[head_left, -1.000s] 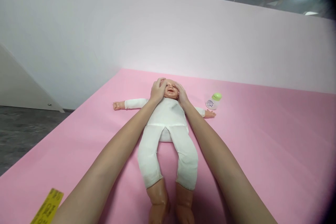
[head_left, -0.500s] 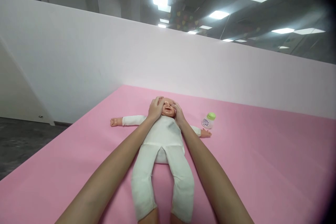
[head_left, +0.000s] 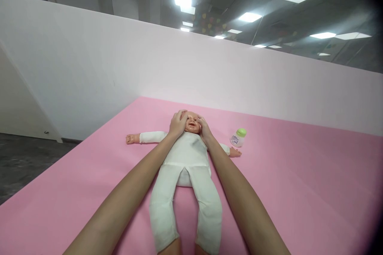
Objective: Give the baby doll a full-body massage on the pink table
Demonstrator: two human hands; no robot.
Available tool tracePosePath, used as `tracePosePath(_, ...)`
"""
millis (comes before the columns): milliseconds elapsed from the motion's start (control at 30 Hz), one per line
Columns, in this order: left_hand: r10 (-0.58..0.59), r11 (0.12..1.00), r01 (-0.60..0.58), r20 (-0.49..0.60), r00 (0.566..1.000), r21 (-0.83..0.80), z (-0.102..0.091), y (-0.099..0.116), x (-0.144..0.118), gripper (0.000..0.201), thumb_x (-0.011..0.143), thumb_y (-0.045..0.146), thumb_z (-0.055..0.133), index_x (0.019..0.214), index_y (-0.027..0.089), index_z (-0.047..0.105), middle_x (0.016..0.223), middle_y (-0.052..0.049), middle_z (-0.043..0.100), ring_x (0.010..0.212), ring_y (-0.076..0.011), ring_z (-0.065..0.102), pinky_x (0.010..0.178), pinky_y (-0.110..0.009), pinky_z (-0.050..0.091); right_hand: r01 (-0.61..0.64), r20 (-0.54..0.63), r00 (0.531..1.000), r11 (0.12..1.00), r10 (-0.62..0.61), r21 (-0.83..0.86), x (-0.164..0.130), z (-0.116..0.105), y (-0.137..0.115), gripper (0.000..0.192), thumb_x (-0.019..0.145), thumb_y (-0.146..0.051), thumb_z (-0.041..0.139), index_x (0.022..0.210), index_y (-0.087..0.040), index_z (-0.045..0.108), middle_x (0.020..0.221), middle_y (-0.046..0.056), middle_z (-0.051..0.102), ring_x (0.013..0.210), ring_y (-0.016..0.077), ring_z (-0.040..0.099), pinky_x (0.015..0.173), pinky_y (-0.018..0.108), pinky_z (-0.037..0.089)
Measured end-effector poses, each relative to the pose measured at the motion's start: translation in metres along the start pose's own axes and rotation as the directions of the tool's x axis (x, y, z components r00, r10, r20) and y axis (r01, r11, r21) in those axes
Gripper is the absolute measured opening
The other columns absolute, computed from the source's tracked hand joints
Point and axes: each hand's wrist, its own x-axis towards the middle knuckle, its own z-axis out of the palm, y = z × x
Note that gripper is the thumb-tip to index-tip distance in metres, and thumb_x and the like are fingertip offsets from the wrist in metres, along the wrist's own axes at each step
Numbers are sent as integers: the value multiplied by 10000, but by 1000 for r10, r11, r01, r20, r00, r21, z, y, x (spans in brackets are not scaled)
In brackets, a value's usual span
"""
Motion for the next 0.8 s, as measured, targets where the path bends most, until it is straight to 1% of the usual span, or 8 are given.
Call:
tracePosePath(133, 6, 1000, -6, 10, 1000, -8, 0, 1, 0, 331, 988, 392, 499, 1238, 268, 678, 1297, -81, 682, 1237, -250, 609, 1096, -387, 452, -11, 1, 1000, 1000, 11, 3, 0, -1, -1, 351, 716, -324, 760, 1053, -289, 667, 975, -30, 751, 917, 210, 706, 763, 334, 599)
tracePosePath(300, -5, 1000, 5, 14, 1000, -6, -1, 3, -1, 329, 986, 395, 507, 1240, 278, 680, 1301, -76, 681, 1228, -252, 613, 1091, -392, 455, -23, -10, 1000, 1000, 23, 4, 0, -1, -2, 356, 715, -322, 742, 1058, -283, 657, 967, -27, 750, 909, 212, 706, 768, 338, 595)
tracePosePath(500, 0, 1000, 0, 12, 1000, -4, -1, 3, -1, 322, 991, 381, 503, 1237, 273, 680, 1293, -76, 683, 1230, -249, 612, 1088, -385, 462, -12, -4, 1000, 999, 12, -38, 0, 0, -2, 359, 731, -342, 736, 1073, -290, 643, 969, -36, 737, 901, 210, 700, 758, 333, 590)
tracePosePath(667, -2, 1000, 2, 14, 1000, 2, -1, 4, -1, 325, 982, 357, 511, 1247, 273, 679, 1297, -74, 683, 1226, -248, 616, 1095, -380, 458, 35, -28, 999, 998, -36, -47, 1, 1, 0, 331, 732, -355, 731, 1045, -277, 659, 982, -41, 725, 940, 193, 685, 790, 304, 579)
tracePosePath(800, 3, 1000, -3, 16, 1000, -2, 0, 4, -1, 321, 963, 334, 533, 1241, 275, 682, 1302, -72, 682, 1222, -249, 619, 1101, -381, 453, 39, -61, 997, 999, -41, -37, 3, 1, 3, 318, 737, -379, 754, 1025, -275, 667, 987, -43, 722, 977, 192, 685, 827, 302, 575)
